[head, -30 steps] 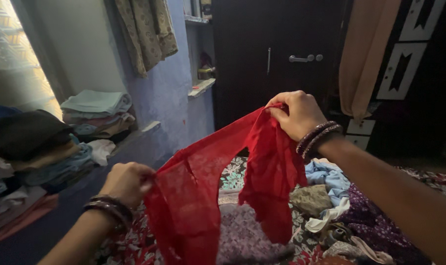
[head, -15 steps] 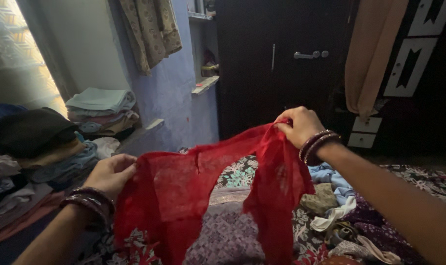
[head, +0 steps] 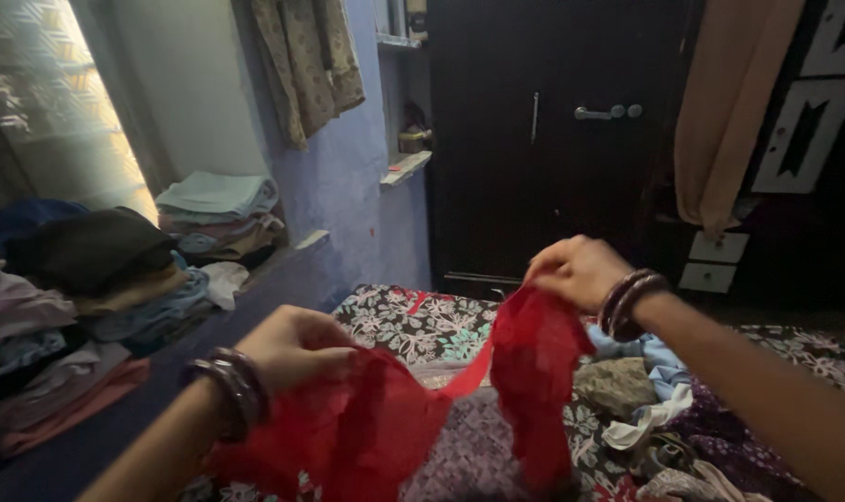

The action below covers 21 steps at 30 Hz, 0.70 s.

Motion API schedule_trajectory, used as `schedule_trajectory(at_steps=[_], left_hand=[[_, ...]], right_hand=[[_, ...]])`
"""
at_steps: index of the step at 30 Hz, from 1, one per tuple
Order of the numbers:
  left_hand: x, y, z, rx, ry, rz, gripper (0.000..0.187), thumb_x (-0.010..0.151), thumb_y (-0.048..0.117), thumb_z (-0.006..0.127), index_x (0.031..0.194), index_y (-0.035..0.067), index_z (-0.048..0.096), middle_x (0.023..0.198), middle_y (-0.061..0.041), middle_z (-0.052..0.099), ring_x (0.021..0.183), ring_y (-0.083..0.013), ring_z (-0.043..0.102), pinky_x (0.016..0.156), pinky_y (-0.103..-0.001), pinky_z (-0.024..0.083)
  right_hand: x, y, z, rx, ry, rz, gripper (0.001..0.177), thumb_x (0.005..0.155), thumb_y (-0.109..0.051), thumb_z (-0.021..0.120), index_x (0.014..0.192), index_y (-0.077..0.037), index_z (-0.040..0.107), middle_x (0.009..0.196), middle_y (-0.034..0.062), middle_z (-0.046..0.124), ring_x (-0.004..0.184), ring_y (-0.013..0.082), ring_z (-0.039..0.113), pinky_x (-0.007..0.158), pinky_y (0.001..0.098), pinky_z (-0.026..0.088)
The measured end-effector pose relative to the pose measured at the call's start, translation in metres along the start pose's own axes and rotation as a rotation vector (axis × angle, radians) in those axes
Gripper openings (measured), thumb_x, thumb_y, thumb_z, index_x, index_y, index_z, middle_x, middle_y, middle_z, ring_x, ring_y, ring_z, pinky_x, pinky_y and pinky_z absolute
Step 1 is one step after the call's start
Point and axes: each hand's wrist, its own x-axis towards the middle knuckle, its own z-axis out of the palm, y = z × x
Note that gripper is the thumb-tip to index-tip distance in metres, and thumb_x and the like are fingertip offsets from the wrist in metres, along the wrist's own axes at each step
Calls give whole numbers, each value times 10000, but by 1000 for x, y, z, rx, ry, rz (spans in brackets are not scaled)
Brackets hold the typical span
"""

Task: The person folds a red blouse on a bed, aligning the sleeves and smoothing the fabric, then places it on a stack of other folded garments.

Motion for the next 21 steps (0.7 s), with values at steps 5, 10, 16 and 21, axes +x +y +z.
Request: schedule_trajectory(at_steps=[5,10,16,21], left_hand=[[10,30,43,-149,-126,203,209,863,102,706,1054,80,789,1004,-95,834,909,-178,812,860,-338,631],[10,54,67,-74,-93,262,234,867,115,706,1091,107,772,1039,-74,817,912,-166,799,849,-320,652],[0,41,68,38,-134,191,217,884,214,747,1076,119,784,1012,-61,818,869,-157,782,807,-332,642],[-6,20,55,227,-250,76,197,919,246,731,1084,152,782,1001,-34,804,869,-142,751,844,-332,593]], right_hand=[[-6,-22,44,227,-466,-379,163,857,-230,729,971,-141,805,1515,42,530,1193,227,679,974,438,579],[-24,-28,71,703,-913,-537,156,969,-138,720,1112,-86,756,1214,151,714,1087,214,718,1003,418,614],[-30,-25,68,408,-764,-379,175,930,-174,703,1084,-120,766,1049,57,802,935,143,766,881,339,645],[-27,-25,50,288,-692,-279,177,908,-173,689,1060,-142,775,1033,50,817,918,139,780,848,332,660]])
